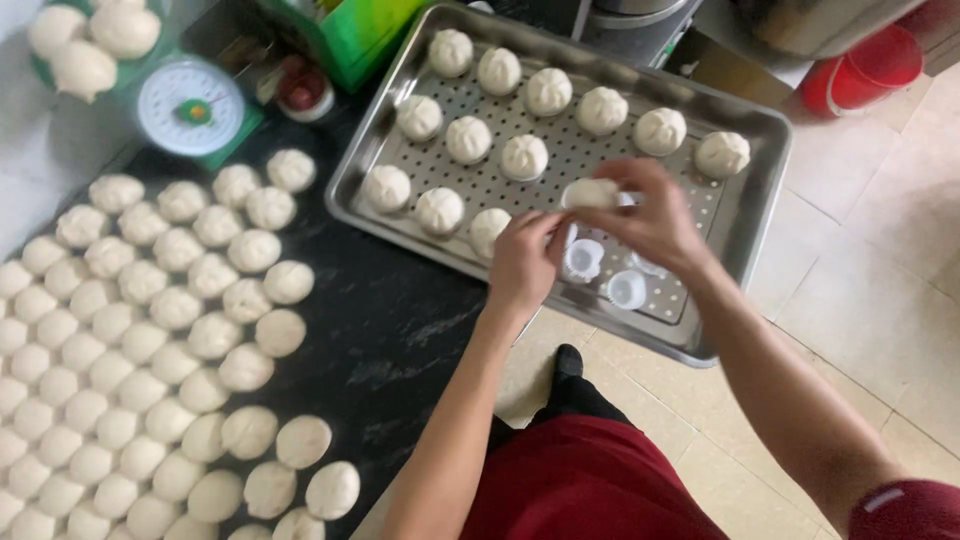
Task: Placing dough buns into paper liners on a metal baking tray.
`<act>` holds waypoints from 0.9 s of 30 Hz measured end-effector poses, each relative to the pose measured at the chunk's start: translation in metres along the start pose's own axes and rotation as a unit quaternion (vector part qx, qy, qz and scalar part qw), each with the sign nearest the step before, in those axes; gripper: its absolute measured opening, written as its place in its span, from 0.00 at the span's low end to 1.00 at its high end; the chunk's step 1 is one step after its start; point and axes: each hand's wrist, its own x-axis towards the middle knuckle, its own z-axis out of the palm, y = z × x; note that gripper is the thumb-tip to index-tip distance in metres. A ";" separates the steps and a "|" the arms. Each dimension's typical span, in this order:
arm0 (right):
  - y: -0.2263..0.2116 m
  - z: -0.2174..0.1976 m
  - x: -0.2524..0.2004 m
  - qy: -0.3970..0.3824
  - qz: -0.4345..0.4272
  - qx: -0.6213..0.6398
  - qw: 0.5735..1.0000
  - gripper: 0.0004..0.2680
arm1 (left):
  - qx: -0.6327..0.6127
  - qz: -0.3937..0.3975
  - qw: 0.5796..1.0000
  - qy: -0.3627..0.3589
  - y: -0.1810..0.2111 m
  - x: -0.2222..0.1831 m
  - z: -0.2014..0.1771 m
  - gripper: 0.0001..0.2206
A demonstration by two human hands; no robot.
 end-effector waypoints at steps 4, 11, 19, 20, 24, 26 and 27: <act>0.065 -0.052 -0.005 0.089 0.039 -0.038 0.995 0.21 | 0.078 0.025 0.990 -0.112 -0.026 0.050 0.078 0.08; 0.122 -0.082 -0.002 0.091 0.112 0.081 0.986 0.20 | 0.216 0.003 0.963 -0.160 -0.059 0.050 0.102 0.08; 0.115 -0.079 0.022 0.039 0.074 0.036 0.996 0.21 | 0.236 -0.001 0.960 -0.149 -0.073 0.055 0.122 0.22; 0.110 -0.078 0.025 0.028 0.059 0.016 0.998 0.21 | 0.256 0.004 0.954 -0.154 -0.069 0.058 0.122 0.29; 0.106 -0.065 0.045 -0.004 0.017 0.048 0.999 0.21 | 0.307 -0.057 0.931 -0.188 -0.037 0.068 0.103 0.34; 0.103 -0.059 0.055 -0.009 -0.006 0.021 1.000 0.20 | 0.264 -0.009 0.954 -0.146 -0.034 0.067 0.096 0.40; 0.101 -0.057 0.061 -0.013 -0.008 0.021 1.000 0.20 | 0.265 -0.012 0.954 -0.143 -0.036 0.063 0.093 0.40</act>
